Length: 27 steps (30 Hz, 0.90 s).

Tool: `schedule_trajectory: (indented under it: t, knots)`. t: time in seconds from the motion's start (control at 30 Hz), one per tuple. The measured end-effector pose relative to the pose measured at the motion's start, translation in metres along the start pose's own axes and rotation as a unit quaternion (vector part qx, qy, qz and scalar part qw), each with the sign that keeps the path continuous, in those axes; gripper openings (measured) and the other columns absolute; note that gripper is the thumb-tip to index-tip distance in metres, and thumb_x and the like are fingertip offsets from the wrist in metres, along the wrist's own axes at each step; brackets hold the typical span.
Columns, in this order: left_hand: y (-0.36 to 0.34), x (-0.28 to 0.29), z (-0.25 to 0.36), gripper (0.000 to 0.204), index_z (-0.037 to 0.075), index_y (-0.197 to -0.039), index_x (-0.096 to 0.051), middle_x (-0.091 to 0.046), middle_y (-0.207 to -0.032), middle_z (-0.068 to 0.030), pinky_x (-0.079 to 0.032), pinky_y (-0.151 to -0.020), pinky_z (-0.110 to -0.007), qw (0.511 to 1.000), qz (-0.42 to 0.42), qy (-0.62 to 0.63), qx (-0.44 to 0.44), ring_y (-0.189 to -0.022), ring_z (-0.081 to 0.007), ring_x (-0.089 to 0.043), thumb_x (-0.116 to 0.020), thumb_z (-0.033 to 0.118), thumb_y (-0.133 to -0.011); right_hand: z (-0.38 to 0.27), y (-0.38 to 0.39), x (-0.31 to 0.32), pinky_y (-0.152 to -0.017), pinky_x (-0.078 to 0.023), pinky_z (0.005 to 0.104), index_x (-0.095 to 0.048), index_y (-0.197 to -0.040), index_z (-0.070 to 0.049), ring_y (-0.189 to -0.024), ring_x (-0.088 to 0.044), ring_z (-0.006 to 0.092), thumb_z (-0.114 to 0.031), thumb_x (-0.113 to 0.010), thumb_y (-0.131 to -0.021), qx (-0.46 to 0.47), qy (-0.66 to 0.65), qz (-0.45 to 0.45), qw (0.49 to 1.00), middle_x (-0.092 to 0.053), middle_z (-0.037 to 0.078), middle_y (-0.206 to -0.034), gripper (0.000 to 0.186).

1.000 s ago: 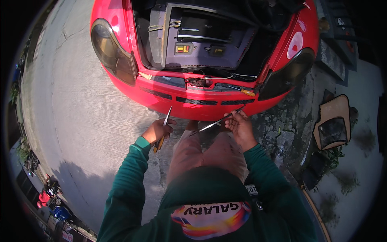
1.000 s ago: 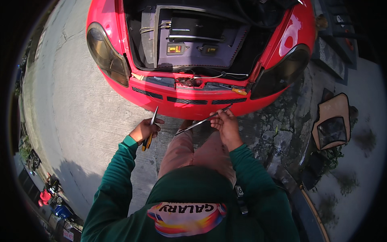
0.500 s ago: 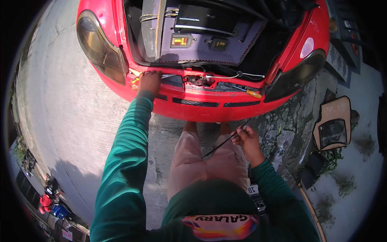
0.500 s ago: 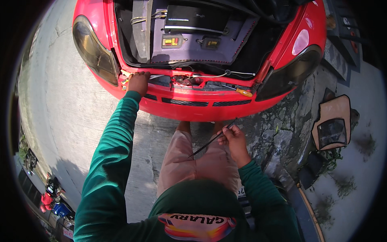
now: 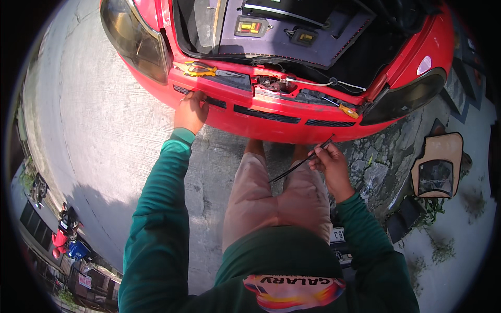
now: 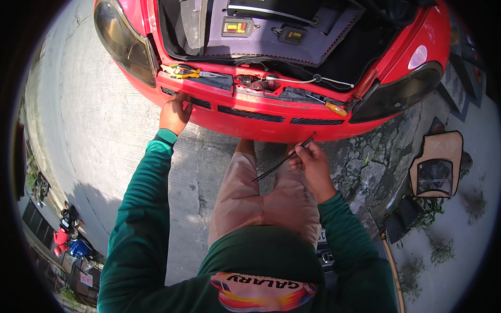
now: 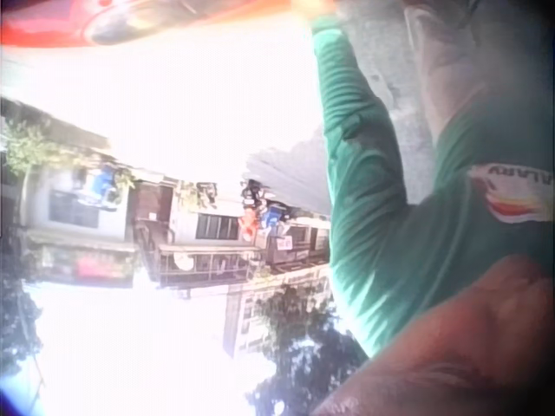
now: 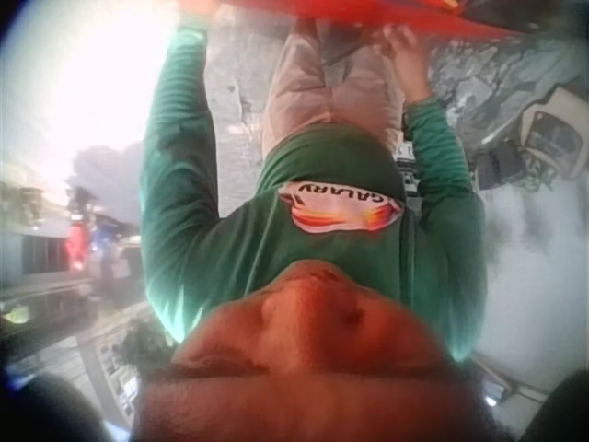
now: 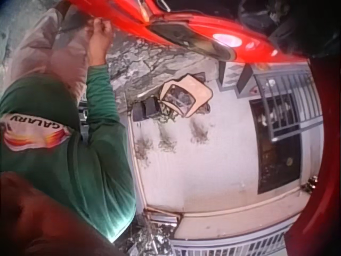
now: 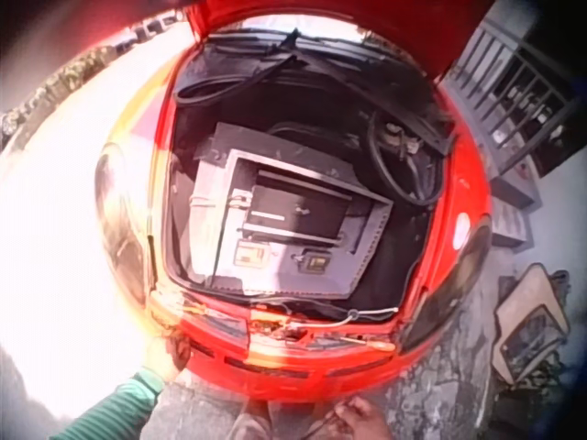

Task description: The person works on the front bumper of a red car with the hood open. They use pliers and a screwdriver to manipulate wires and clips within the bumper's grille area, appearing to secure or adjust internal components.

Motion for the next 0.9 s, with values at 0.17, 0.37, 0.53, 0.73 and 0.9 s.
schedule_trajectory:
  t: [0.17,0.37,0.53,0.73,0.9]
  knots:
    - [0.044,-0.093,-0.053,0.025,0.005,-0.107,-0.075,-0.076,-0.093,-0.0041,-0.054,-0.075,-0.036,0.839,-0.094,0.387,0.372,-0.082,-0.0170,-0.069,-0.079,0.026,-0.095,0.003,-0.007,-0.021,-0.068,-0.059,0.0271,-0.064,-0.113,-0.007,-0.077,-0.070,0.0116,-0.013,-0.060,-0.111,-0.010,0.024,-0.025,0.999,-0.073,0.008,-0.103,0.007]
    - [0.053,-0.103,-0.045,0.016,0.004,-0.111,-0.073,-0.075,-0.102,-0.0035,-0.055,-0.084,-0.031,0.736,-0.046,0.570,0.362,-0.099,-0.0155,-0.071,-0.068,0.015,-0.100,0.000,-0.010,-0.046,-0.067,-0.057,0.0267,-0.065,-0.112,-0.008,-0.078,-0.069,0.0108,-0.013,-0.060,-0.111,-0.011,0.047,-0.046,0.998,-0.073,0.007,-0.102,0.007]
    - [0.092,-0.094,-0.031,0.011,0.001,-0.111,-0.072,-0.076,-0.106,-0.0063,-0.059,-0.090,-0.032,0.668,-0.074,0.649,0.356,-0.102,-0.0186,-0.073,-0.070,0.006,-0.101,0.003,-0.015,-0.040,-0.067,-0.056,0.0260,-0.066,-0.108,-0.008,-0.075,-0.068,0.0093,-0.012,-0.061,-0.110,-0.013,0.069,-0.031,0.997,-0.073,0.005,-0.101,0.007]
    - [0.146,-0.076,-0.031,0.015,-0.002,-0.115,-0.071,-0.075,-0.107,-0.0079,-0.059,-0.089,-0.030,0.610,-0.108,0.685,0.382,-0.101,-0.0171,-0.072,-0.073,0.005,-0.101,0.013,-0.024,-0.057,-0.068,-0.055,0.0256,-0.068,-0.109,-0.007,-0.076,-0.066,0.0088,-0.013,-0.061,-0.110,-0.028,0.098,-0.058,0.993,-0.071,0.003,-0.098,0.009]
    - [0.159,-0.058,-0.038,0.018,-0.003,-0.119,-0.072,-0.076,-0.109,-0.0080,-0.060,-0.090,-0.029,0.578,-0.111,0.718,0.372,-0.103,-0.0162,-0.072,-0.072,0.004,-0.102,0.020,-0.028,-0.093,-0.070,-0.053,0.0259,-0.066,-0.110,-0.006,-0.076,-0.062,0.0080,-0.011,-0.060,-0.109,-0.018,0.212,-0.127,0.969,-0.065,0.001,-0.092,0.008]
Point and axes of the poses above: each hand's wrist, its own y-axis away from the middle knuckle, its own x-axis out of the back of the hand, z = x × y, the point moved 7 cm from there along -y, towards the middle knuckle
